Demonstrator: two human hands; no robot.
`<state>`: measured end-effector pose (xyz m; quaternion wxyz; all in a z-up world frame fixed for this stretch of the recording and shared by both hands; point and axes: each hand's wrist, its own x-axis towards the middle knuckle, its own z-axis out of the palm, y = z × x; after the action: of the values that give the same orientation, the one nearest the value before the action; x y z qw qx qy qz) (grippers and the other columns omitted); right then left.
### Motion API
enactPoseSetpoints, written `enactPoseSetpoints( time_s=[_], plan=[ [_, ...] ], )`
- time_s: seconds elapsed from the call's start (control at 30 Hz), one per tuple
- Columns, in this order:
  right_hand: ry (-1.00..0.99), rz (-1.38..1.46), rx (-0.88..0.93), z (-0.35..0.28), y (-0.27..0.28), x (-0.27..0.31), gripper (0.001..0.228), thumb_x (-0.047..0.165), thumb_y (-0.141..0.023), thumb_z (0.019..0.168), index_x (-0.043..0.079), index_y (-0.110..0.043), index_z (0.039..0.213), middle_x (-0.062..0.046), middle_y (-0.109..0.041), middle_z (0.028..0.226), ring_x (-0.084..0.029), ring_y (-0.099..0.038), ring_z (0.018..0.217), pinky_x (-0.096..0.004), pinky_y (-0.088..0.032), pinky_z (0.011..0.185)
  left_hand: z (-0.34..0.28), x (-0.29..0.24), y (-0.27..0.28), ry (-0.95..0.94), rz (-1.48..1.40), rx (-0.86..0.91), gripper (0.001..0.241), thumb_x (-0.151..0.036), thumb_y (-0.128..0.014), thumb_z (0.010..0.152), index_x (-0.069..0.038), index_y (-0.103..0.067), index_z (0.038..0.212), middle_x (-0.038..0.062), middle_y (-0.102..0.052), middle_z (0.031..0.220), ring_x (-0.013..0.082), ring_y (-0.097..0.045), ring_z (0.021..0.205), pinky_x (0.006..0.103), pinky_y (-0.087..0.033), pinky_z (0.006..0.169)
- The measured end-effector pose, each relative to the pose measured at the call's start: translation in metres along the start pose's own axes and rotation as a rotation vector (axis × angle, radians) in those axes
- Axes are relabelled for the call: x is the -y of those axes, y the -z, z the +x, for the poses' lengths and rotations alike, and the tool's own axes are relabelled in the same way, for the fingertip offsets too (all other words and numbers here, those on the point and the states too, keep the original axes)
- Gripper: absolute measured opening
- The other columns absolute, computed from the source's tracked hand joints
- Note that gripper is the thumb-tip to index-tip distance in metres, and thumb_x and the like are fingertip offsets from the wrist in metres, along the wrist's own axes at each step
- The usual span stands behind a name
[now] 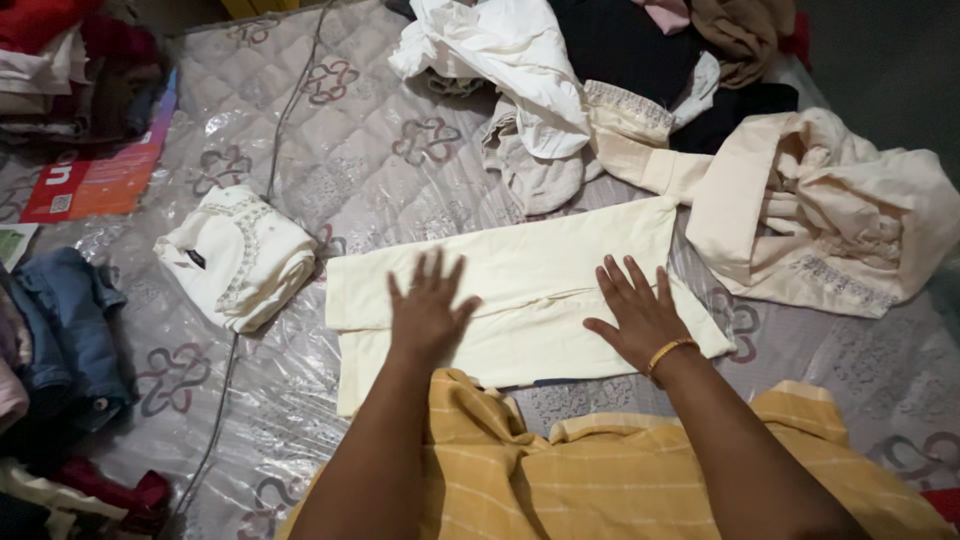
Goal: The person folds a printed t-shirt and a white collared shirt by hand on a bed.
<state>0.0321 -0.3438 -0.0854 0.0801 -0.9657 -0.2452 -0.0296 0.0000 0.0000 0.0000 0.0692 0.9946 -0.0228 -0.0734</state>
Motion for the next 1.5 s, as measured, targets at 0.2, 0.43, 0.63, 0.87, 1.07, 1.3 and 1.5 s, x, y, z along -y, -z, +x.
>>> enactPoseSetpoints(
  time_s=[0.2,0.43,0.63,0.87,1.07,1.3,1.5],
  plan=[
    [-0.257,-0.121,0.001,0.006,0.017,0.005,0.083,0.067,-0.037,0.097,0.011,-0.027,0.158,-0.007,-0.016,0.169,-0.027,-0.007,0.156,-0.068,-0.004,0.118,-0.010,0.023,0.013,0.349,-0.014,-0.146,0.072,-0.060,-0.032,0.102,-0.021,-0.019,0.162,0.011,-0.007,0.170,0.0301,-0.001,0.157,0.0624,0.008,0.120],
    [-0.192,-0.121,0.003,0.008,0.025,0.014,0.078,0.065,-0.039,0.096,0.019,-0.028,0.158,-0.009,-0.016,0.168,-0.031,-0.008,0.155,-0.068,-0.005,0.118,-0.008,0.019,-0.004,0.076,-0.028,-0.283,0.070,-0.056,-0.040,0.100,-0.020,-0.031,0.159,0.012,-0.017,0.169,0.0331,-0.009,0.156,0.0639,0.001,0.120],
    [-0.153,-0.018,-0.007,0.005,0.006,0.000,0.074,0.059,-0.040,0.098,0.019,-0.029,0.159,-0.009,-0.018,0.168,-0.029,-0.010,0.155,-0.066,-0.005,0.118,-0.011,0.017,-0.011,0.070,-0.080,-0.284,0.066,-0.053,-0.043,0.101,-0.020,-0.036,0.158,0.011,-0.023,0.168,0.0328,-0.015,0.156,0.0653,-0.002,0.120],
    [-0.279,0.514,-0.400,-0.001,0.030,-0.039,0.046,0.034,-0.057,0.104,0.009,-0.057,0.142,-0.014,-0.055,0.151,-0.032,-0.048,0.142,-0.050,-0.035,0.116,-0.009,0.049,0.004,0.310,-0.132,-0.096,0.080,-0.057,-0.046,0.097,-0.020,-0.020,0.162,0.013,-0.013,0.168,0.0345,-0.006,0.155,0.0702,-0.001,0.117],
    [-0.479,0.604,-0.437,-0.037,0.090,-0.042,0.036,0.028,-0.070,0.095,0.002,-0.072,0.120,-0.017,-0.073,0.123,-0.029,-0.071,0.110,-0.037,-0.055,0.092,-0.036,0.100,0.025,0.585,-0.363,-0.173,0.096,-0.054,-0.064,0.087,-0.008,-0.025,0.162,0.022,-0.038,0.158,0.0405,-0.035,0.147,0.0555,-0.032,0.117],
    [-0.908,0.605,-0.027,-0.083,0.123,-0.041,0.048,0.039,-0.069,0.093,0.005,-0.072,0.127,-0.021,-0.077,0.113,-0.035,-0.078,0.094,-0.043,-0.058,0.084,-0.087,0.169,-0.024,0.822,-0.511,0.072,0.083,-0.057,-0.066,0.092,0.008,-0.050,0.142,0.034,-0.058,0.137,0.0466,-0.057,0.128,0.0500,-0.048,0.105],
    [-0.835,0.351,0.020,-0.091,0.075,-0.075,0.060,0.048,-0.073,0.089,0.001,-0.072,0.127,-0.024,-0.074,0.119,-0.040,-0.070,0.109,-0.047,-0.053,0.096,-0.072,0.213,-0.081,0.798,-0.577,0.210,0.071,-0.060,-0.068,0.088,0.010,-0.077,0.094,0.028,-0.079,0.093,0.0420,-0.077,0.087,0.0497,-0.059,0.083]
  ],
)
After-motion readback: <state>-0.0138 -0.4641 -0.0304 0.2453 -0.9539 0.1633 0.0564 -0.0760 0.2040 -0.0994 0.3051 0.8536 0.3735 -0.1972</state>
